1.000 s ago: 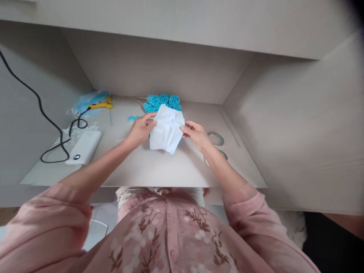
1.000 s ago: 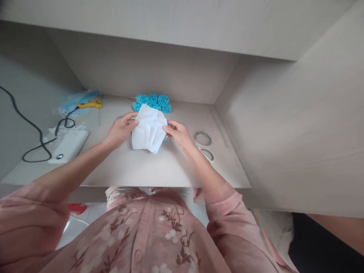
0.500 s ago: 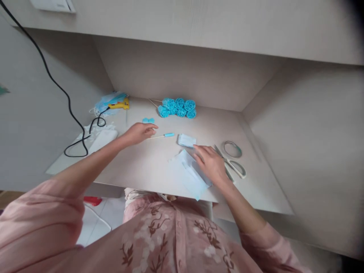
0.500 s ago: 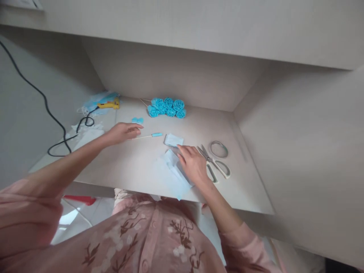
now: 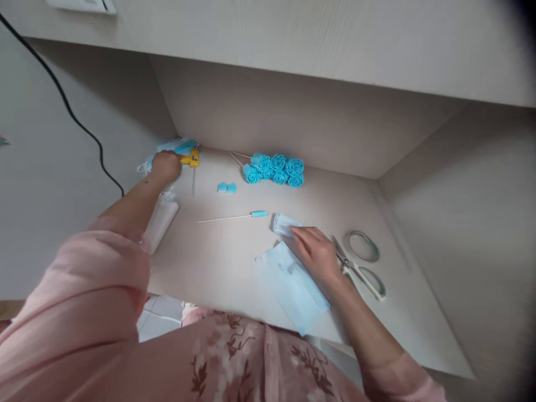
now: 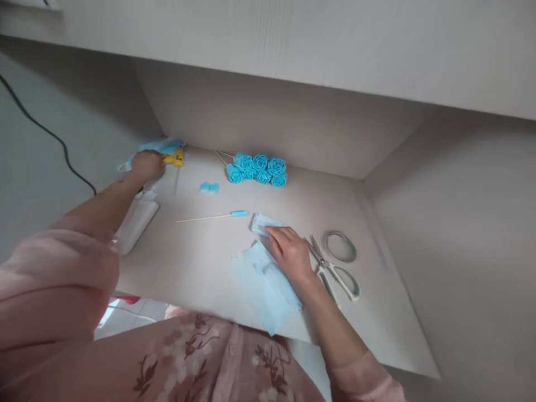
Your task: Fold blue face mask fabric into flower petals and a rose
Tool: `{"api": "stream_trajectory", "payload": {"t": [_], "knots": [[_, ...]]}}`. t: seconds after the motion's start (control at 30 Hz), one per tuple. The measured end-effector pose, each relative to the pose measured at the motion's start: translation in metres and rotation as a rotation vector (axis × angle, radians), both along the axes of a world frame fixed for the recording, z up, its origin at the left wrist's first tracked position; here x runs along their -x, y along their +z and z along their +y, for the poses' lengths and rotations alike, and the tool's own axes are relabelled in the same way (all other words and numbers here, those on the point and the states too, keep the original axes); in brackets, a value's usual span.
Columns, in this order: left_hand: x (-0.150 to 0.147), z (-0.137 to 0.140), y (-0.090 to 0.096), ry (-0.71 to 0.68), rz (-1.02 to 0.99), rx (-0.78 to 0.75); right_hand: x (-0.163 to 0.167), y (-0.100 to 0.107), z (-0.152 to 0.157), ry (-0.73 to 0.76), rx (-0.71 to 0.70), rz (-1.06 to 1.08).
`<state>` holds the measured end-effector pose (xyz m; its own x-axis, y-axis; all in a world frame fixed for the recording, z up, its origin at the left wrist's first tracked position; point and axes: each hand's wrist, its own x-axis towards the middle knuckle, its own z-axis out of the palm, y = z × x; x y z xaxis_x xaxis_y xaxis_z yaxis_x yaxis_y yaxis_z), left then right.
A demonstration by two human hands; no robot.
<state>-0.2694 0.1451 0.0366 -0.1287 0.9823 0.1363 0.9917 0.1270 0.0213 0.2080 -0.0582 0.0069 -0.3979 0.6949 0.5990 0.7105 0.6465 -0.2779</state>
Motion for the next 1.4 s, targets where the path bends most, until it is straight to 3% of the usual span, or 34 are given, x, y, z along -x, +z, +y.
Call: {"api": "stream_trajectory", "payload": {"t": [0.2,0.4,0.57,0.8,0.9,1.0,1.07,1.13,1.23,1.4], "knots": [[0.01,0.027,-0.014,-0.032,-0.051,0.021,-0.008,-0.001,0.0,-0.07,0.071,0.095],[0.018,0.036,-0.011,-0.061,-0.165,-0.065,-0.005,0.005,-0.001,-0.075,0.125,0.127],[-0.009,0.015,-0.005,-0.198,-0.518,-0.219,-0.006,0.005,-0.003,-0.079,0.149,0.118],[-0.03,-0.018,0.005,-0.2,-0.818,-0.19,-0.008,-0.001,-0.001,-0.065,0.13,0.109],[-0.035,-0.029,0.016,-0.294,-1.128,-0.071,-0.008,0.001,0.001,-0.1,0.1,0.147],[-0.045,-0.044,0.028,-0.343,-1.443,0.073,-0.005,0.012,0.0,-0.131,0.126,0.199],[-0.052,-0.054,0.035,-0.366,-1.516,0.104,0.0,0.023,-0.001,-0.134,0.193,0.223],[-0.056,-0.063,0.04,-0.407,-1.55,0.139,0.006,0.037,0.002,-0.108,0.268,0.222],[-0.058,-0.072,0.047,-0.447,-1.541,0.186,0.022,0.061,0.021,-0.007,0.248,0.151],[-0.063,-0.083,0.058,-0.523,-1.52,0.223,0.067,0.097,0.083,0.052,0.2,0.157]]}}
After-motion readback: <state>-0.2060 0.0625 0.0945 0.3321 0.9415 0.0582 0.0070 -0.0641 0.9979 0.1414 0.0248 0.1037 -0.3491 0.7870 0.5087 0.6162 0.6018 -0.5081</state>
